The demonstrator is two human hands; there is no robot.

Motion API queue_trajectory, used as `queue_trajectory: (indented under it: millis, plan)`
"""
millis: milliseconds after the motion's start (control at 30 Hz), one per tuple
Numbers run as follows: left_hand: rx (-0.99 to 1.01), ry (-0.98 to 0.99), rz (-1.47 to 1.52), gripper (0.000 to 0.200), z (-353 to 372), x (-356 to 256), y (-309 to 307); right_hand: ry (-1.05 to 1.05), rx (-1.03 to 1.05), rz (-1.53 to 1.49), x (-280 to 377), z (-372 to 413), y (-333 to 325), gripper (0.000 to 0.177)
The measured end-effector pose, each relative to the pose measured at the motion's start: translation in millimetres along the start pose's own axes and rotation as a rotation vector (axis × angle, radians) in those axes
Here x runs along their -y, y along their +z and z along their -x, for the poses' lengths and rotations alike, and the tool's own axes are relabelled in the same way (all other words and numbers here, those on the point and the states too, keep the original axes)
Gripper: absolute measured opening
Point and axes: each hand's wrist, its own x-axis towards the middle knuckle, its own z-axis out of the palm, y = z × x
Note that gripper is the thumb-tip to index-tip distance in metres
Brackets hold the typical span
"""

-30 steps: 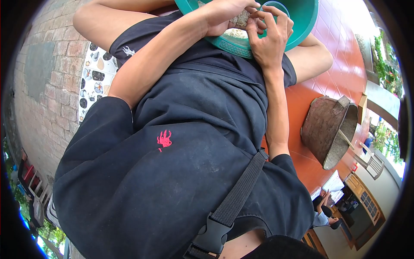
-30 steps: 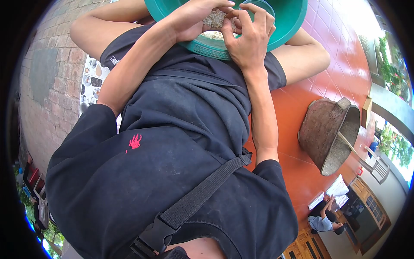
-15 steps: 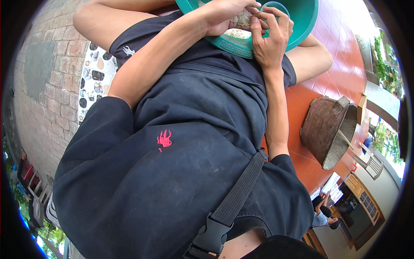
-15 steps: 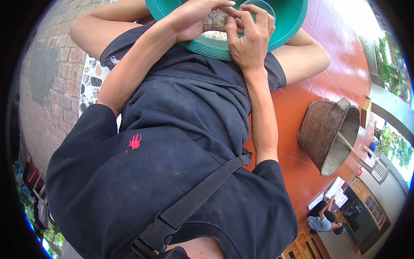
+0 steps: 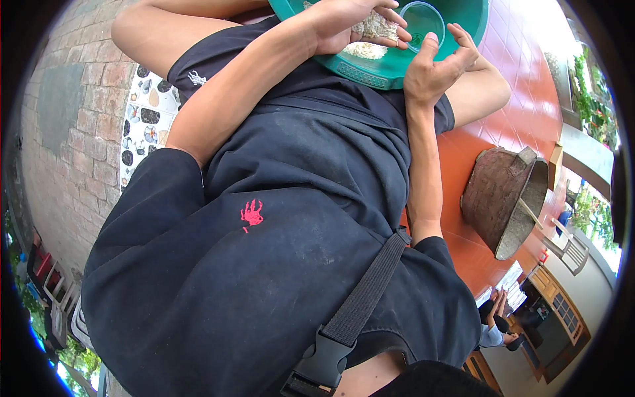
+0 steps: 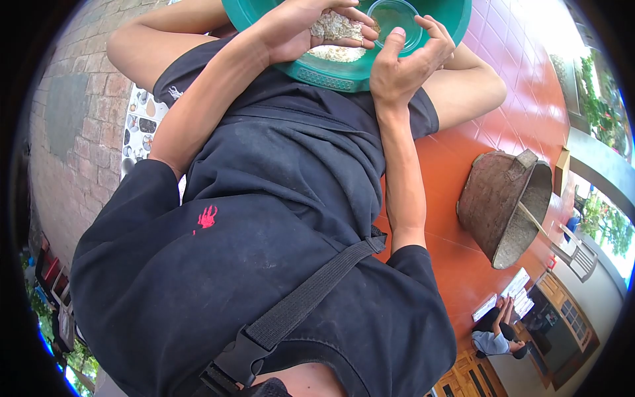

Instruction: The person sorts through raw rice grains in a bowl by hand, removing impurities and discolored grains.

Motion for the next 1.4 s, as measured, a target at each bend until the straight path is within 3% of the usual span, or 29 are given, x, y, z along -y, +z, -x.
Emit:
queue_trajectory:
  millis: [100,167,367,567,1233,1333,1400]
  plan:
    - [0.152,0.023,0.065,0.032,-10,7,-16,-0.119,0.184,0.051,7,-3,-4,0.020]
    - [0.094,0.051,0.030,0.031,-7,9,-11,-0.260,0.365,0.164,17,-2,-4,0.023]
    - [0.051,0.099,-0.046,0.029,-9,11,-14,-0.213,0.454,0.202,37,-5,-3,0.023]
    - [-0.001,0.073,-0.069,0.028,-7,9,-8,-0.323,0.429,0.205,12,0,0,0.019]
    - [-0.048,0.054,-0.114,0.032,-7,9,-8,-0.257,0.394,0.141,9,2,2,0.013]
    - [0.019,0.044,-0.073,0.032,-2,8,-6,-0.235,0.394,0.117,9,1,2,0.011]
    - [0.028,0.290,-0.249,0.033,8,10,-4,-0.232,0.392,0.106,9,1,2,0.011]
